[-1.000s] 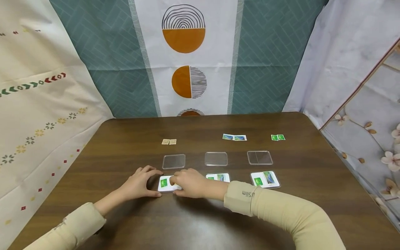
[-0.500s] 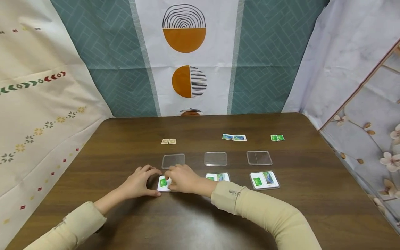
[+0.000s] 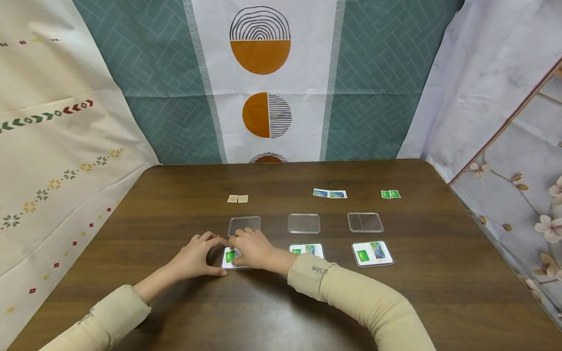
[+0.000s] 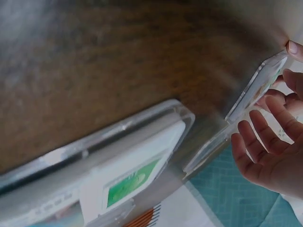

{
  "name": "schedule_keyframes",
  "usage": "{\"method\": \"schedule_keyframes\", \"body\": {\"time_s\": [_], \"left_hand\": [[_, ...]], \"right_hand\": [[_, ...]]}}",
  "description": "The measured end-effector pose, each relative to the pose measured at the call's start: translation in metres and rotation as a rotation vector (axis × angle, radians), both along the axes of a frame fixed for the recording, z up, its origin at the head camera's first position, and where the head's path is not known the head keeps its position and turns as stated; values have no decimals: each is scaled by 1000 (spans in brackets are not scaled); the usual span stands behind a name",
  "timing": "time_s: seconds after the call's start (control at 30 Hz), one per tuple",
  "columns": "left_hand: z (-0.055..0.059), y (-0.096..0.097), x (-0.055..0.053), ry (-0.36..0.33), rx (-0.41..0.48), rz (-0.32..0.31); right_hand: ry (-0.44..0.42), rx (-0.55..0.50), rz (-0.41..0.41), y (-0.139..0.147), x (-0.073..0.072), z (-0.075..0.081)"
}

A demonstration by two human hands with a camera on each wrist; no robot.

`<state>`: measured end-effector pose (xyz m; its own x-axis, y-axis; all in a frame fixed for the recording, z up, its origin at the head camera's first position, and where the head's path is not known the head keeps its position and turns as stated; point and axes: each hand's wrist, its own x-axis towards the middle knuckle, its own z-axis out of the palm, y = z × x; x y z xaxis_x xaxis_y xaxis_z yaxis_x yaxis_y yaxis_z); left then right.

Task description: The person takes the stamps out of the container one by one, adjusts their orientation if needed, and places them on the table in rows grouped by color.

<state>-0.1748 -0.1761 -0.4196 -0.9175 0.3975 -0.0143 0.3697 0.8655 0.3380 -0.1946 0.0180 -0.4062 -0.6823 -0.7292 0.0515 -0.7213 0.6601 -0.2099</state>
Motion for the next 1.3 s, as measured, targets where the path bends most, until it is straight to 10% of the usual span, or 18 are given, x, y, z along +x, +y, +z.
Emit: {"method": "schedule_keyframes", "body": {"time_s": [0.57, 1.3], "left_hand": [[-1, 0, 4, 7, 14, 7], [0, 1, 3, 14, 19, -3]], "right_hand": [[-32, -19, -82, -15, -2, -4], [-300, -132, -109, -18, -16, -2]]}}
